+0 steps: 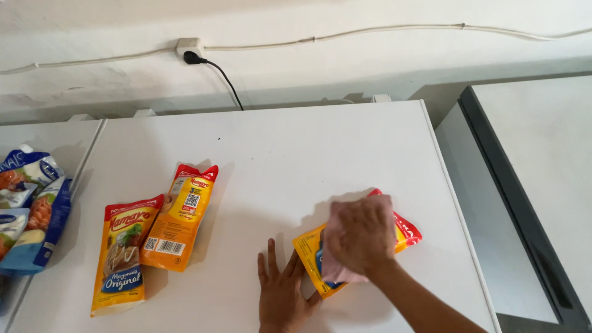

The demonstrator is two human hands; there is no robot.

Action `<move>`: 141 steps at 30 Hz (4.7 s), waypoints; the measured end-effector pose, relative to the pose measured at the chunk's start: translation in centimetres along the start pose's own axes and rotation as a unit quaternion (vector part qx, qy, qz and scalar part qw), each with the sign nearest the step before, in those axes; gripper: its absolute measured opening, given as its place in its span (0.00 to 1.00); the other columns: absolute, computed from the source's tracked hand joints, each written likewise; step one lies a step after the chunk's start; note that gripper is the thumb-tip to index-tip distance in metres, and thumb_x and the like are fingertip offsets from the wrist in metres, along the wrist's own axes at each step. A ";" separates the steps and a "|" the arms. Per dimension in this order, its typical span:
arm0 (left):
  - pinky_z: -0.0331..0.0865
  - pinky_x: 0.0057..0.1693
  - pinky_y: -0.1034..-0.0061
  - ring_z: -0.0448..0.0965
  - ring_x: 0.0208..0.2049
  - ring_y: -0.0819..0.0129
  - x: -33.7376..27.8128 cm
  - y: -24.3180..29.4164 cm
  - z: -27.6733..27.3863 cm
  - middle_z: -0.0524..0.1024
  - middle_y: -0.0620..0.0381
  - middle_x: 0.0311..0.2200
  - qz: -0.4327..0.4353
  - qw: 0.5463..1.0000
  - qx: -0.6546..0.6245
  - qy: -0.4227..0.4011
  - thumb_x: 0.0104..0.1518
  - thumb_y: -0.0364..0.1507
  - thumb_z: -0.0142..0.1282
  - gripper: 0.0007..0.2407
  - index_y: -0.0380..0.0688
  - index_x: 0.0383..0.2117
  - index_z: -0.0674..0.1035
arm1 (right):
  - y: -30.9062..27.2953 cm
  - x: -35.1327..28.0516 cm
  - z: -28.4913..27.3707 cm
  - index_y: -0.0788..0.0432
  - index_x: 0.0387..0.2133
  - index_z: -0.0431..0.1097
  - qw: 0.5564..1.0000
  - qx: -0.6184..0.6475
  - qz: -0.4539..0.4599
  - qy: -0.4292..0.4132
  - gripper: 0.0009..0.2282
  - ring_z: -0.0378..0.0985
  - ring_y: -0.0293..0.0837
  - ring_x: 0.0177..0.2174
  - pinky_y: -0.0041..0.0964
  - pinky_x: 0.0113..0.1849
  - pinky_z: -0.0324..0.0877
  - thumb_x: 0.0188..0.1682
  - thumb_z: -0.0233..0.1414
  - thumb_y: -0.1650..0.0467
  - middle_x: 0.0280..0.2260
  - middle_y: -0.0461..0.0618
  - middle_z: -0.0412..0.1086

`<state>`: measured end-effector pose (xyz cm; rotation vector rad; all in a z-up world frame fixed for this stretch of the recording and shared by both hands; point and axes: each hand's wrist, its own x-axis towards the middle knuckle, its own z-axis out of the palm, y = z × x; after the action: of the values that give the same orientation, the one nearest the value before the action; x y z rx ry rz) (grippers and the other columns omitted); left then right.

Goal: Wiping down pouches of mayonnaise and placing them onto a store shelf.

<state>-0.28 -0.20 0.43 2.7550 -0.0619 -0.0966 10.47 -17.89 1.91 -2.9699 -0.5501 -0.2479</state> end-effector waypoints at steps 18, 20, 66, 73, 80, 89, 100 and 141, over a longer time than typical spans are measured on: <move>0.26 0.66 0.33 0.30 0.72 0.31 0.7 0.1 -0.1 0.56 0.60 0.70 -0.025 0.999 0.042 -0.012 0.45 0.53 0.61 0.39 0.61 0.67 0.62 | -3.7 -2.8 8.1 0.74 0.67 0.18 0.835 0.325 0.426 0.122 0.46 0.14 0.69 0.67 0.57 0.64 0.19 0.54 0.33 0.46 0.67 0.78 0.14; 0.26 0.70 0.33 0.29 0.75 0.33 -0.3 -0.3 1.1 0.59 0.60 0.68 -0.046 0.988 0.110 -0.096 0.53 0.53 0.56 0.34 0.59 0.66 0.64 | -6.4 -5.9 8.1 0.71 0.67 0.19 0.852 0.331 0.400 0.067 0.46 0.14 0.68 0.67 0.57 0.64 0.19 0.53 0.34 0.46 0.68 0.77 0.14; 0.41 0.67 0.35 0.47 0.69 0.36 0.5 -2.0 3.0 0.67 0.46 0.59 0.064 0.975 -0.013 0.210 0.45 0.45 0.67 0.33 0.40 0.57 0.71 | 1.9 5.4 1.7 0.61 0.70 0.41 0.981 0.105 0.141 -0.079 0.39 0.41 0.70 0.65 0.55 0.61 0.40 0.51 0.44 0.51 0.66 0.74 0.43; 0.37 0.65 0.32 0.44 0.70 0.28 0.5 -1.5 2.6 0.67 0.48 0.61 0.010 0.980 -0.020 0.200 0.39 0.46 0.69 0.37 0.45 0.59 0.71 | 0.0 4.0 2.6 0.62 0.66 0.49 0.983 0.051 0.168 0.043 0.43 0.34 0.80 0.66 0.70 0.55 0.35 0.40 0.51 0.50 0.67 0.80 0.43; 0.36 0.67 0.30 0.42 0.69 0.28 1.4 -0.7 1.6 0.65 0.49 0.62 0.013 0.984 0.019 0.175 0.40 0.46 0.67 0.38 0.48 0.61 0.69 | -1.0 0.5 -2.6 0.51 0.57 0.67 0.966 0.127 -0.206 0.091 0.25 0.61 0.61 0.57 0.64 0.63 0.46 0.47 0.50 0.57 0.54 0.56 0.65; 0.34 0.66 0.29 0.42 0.70 0.29 0.9 -0.9 3.3 0.65 0.50 0.62 -0.005 0.984 0.032 0.174 0.42 0.46 0.66 0.36 0.47 0.60 0.70 | -3.3 -0.1 -1.3 0.57 0.57 0.65 0.991 0.087 -0.043 0.098 0.28 0.55 0.69 0.60 0.70 0.59 0.44 0.43 0.53 0.59 0.59 0.64 0.61; 0.27 0.65 0.29 0.35 0.71 0.32 1.2 1.0 0.2 0.62 0.60 0.67 -0.095 0.993 0.030 0.056 0.43 0.52 0.62 0.38 0.53 0.64 0.67 | 4.5 3.8 0.6 0.51 0.57 0.66 0.990 0.102 -0.064 0.070 0.25 0.55 0.64 0.62 0.59 0.62 0.48 0.48 0.50 0.54 0.60 0.58 0.59; 0.28 0.65 0.28 0.34 0.72 0.33 1.6 0.8 0.1 0.57 0.61 0.69 -0.082 0.996 0.004 0.042 0.44 0.53 0.64 0.41 0.55 0.67 0.62 | 2.1 4.6 -4.5 0.42 0.61 0.63 0.981 0.057 -0.164 -0.084 0.25 0.57 0.52 0.59 0.62 0.61 0.42 0.49 0.46 0.54 0.57 0.48 0.65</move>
<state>1.25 -1.07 0.50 2.7639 0.1876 -0.0253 14.82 -18.90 6.96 -2.7901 -1.0393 0.0098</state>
